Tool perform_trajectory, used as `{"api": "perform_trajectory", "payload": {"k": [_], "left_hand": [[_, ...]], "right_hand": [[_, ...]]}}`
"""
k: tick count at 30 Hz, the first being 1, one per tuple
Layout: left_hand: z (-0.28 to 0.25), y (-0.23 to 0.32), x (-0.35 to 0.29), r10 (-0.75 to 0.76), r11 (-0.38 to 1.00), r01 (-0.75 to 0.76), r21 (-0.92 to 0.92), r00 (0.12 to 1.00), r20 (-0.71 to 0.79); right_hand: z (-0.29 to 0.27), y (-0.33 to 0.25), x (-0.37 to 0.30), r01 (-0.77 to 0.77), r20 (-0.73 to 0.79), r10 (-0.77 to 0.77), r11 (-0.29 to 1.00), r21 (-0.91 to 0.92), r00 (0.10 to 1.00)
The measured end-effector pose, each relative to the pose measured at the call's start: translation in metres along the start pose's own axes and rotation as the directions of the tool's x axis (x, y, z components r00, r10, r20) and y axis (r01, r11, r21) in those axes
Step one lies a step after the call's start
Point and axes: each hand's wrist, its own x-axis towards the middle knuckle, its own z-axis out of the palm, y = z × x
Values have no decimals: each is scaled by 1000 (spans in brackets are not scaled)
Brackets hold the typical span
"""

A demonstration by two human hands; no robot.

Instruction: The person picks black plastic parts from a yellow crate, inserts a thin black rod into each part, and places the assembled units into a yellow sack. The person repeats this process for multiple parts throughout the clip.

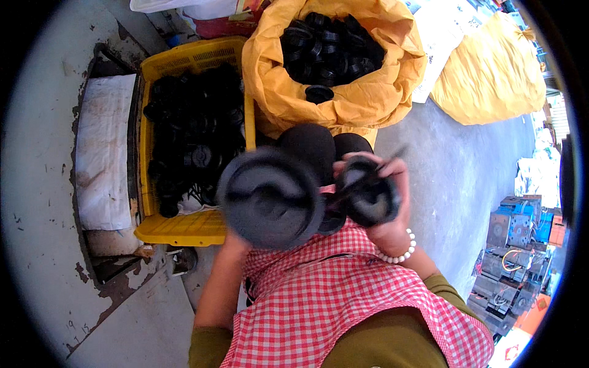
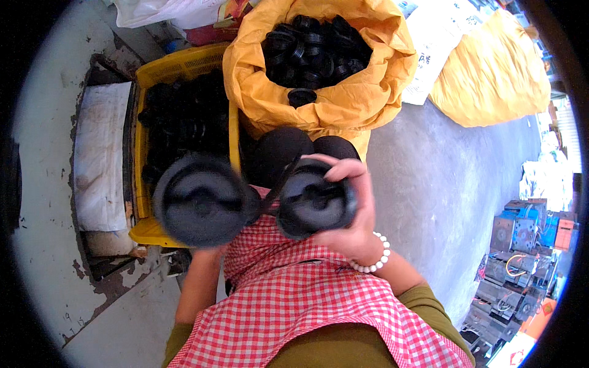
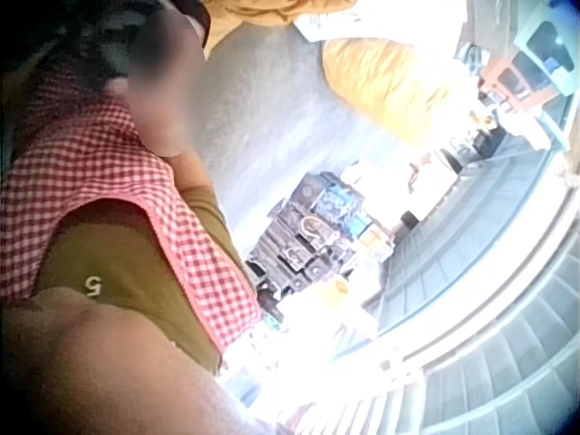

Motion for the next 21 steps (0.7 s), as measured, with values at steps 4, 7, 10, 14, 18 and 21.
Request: {"api": "perform_trajectory", "payload": {"k": [4,7,10,14,18,21], "left_hand": [[3,14,2,-257,921,242,306,966,8],[1,8,-4,-308,942,312,-122,950,47],[1,17,-4,-329,902,351,-251,936,125],[-3,19,-7,-215,933,259,-250,958,192],[3,29,-5,-194,922,136,363,972,130],[3,24,-4,-285,952,275,132,956,63]], "right_hand": [[-14,16,-5,-2,280,112,931,-365,954],[-36,18,-19,-87,217,198,896,-436,956],[-46,18,-30,-124,144,217,869,-478,966],[-47,18,-32,-14,177,218,667,-745,960],[-42,28,-26,3,168,241,565,-825,956],[-34,15,-19,312,335,53,256,-915,941]]}}
